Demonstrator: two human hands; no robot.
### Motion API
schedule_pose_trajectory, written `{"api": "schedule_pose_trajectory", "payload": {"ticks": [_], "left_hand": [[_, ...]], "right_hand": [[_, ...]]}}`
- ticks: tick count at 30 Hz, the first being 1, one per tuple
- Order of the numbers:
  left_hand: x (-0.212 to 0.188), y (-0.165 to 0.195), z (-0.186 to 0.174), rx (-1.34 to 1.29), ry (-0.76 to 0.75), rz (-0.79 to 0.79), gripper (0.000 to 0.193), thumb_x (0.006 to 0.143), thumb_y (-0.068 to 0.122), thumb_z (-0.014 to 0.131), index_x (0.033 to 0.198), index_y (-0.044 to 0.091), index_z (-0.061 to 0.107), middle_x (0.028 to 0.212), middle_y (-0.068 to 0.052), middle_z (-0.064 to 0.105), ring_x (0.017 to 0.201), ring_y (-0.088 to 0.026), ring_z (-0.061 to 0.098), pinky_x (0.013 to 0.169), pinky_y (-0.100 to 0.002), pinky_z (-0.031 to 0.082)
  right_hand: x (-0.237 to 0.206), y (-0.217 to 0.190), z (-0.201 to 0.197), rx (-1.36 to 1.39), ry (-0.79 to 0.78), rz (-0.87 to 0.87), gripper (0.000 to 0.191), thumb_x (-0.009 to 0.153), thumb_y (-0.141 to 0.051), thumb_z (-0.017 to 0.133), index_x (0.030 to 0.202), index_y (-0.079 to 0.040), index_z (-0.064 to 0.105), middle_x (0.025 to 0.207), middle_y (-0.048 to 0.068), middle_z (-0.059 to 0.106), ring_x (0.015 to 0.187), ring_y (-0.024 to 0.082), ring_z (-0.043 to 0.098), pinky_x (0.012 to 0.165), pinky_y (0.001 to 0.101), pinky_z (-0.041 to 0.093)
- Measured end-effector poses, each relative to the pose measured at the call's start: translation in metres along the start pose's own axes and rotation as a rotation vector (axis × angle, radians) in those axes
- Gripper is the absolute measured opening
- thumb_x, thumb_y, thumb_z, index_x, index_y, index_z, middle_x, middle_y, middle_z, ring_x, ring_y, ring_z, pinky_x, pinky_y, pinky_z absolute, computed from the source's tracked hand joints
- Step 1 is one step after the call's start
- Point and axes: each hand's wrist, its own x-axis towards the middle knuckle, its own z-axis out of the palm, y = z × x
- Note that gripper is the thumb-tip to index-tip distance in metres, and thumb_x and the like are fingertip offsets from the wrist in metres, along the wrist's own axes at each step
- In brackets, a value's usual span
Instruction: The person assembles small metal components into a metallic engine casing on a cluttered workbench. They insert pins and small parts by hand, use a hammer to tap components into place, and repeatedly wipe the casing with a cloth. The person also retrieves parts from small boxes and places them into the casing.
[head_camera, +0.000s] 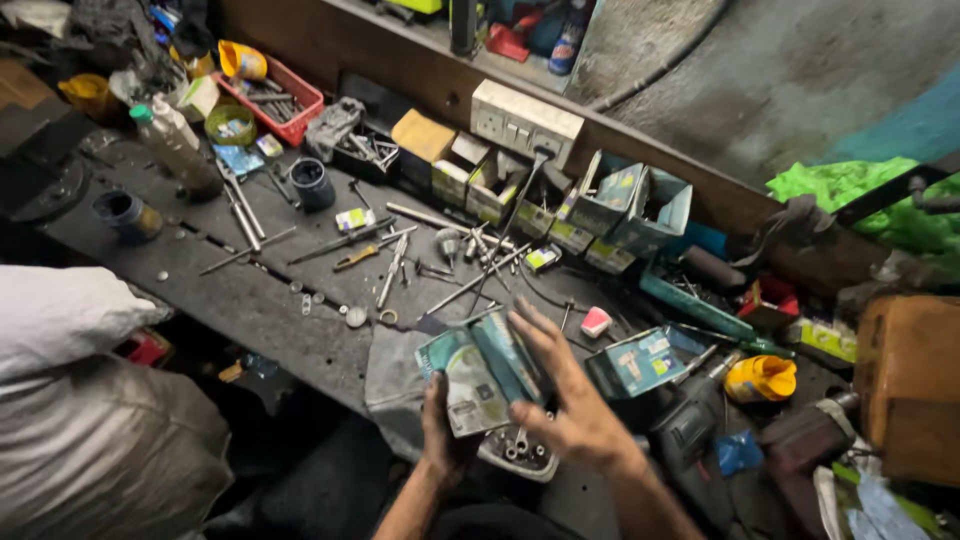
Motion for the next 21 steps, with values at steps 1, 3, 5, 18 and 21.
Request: {"api": "schedule_pose_trajectory", "payload": {"ticks": [1,3,5,18,21], "left_hand": [[-0.002,0.003,0.001,0.044,0.027,-0.012,0.074,0.09,0.064,0.052,0.139,0.009,0.057,0.124,-0.01,0.069,0.111,-0.028,0.067,0.096,-0.048,0.052],[-0.004,0.005,-0.003,0.085,0.043,-0.031,0.072,0.091,0.062,0.054,0.137,0.007,0.059,0.121,-0.011,0.07,0.107,-0.027,0.068,0.093,-0.048,0.055],[-0.004,0.006,-0.013,0.087,0.021,-0.04,0.069,0.091,0.06,0.055,0.134,0.006,0.06,0.119,-0.012,0.071,0.104,-0.027,0.07,0.092,-0.047,0.057],[0.025,0.058,-0.075,0.234,-0.017,-0.267,0.071,0.094,0.059,0.051,0.137,0.003,0.058,0.122,-0.013,0.071,0.106,-0.024,0.071,0.093,-0.041,0.057],[0.035,0.08,-0.084,0.264,-0.016,-0.273,0.069,0.095,0.057,0.05,0.137,0.003,0.057,0.123,-0.012,0.071,0.108,-0.023,0.071,0.094,-0.04,0.056]], "right_hand": [[0.007,0.0,-0.005,0.058,-0.033,-0.021,0.07,0.095,-0.033,0.063,0.155,-0.003,0.043,0.165,0.023,0.033,0.153,0.035,0.033,0.123,0.0441,0.027],[0.026,0.002,-0.012,-0.064,-0.144,0.026,0.057,0.099,-0.031,0.061,0.149,-0.005,0.051,0.155,0.019,0.046,0.146,0.032,0.044,0.12,0.0423,0.033],[0.045,0.007,-0.019,-0.152,-0.252,0.05,0.049,0.098,-0.032,0.063,0.139,-0.006,0.058,0.142,0.015,0.056,0.136,0.029,0.054,0.114,0.0397,0.041],[0.112,0.043,0.01,-0.127,-0.483,0.053,0.035,0.084,-0.026,0.082,0.108,-0.004,0.069,0.14,0.017,0.057,0.134,0.035,0.051,0.109,0.0448,0.041],[0.124,0.056,0.03,-0.072,-0.453,0.225,0.038,0.081,-0.025,0.082,0.11,-0.005,0.068,0.138,0.014,0.058,0.132,0.033,0.054,0.108,0.0438,0.044]]}}
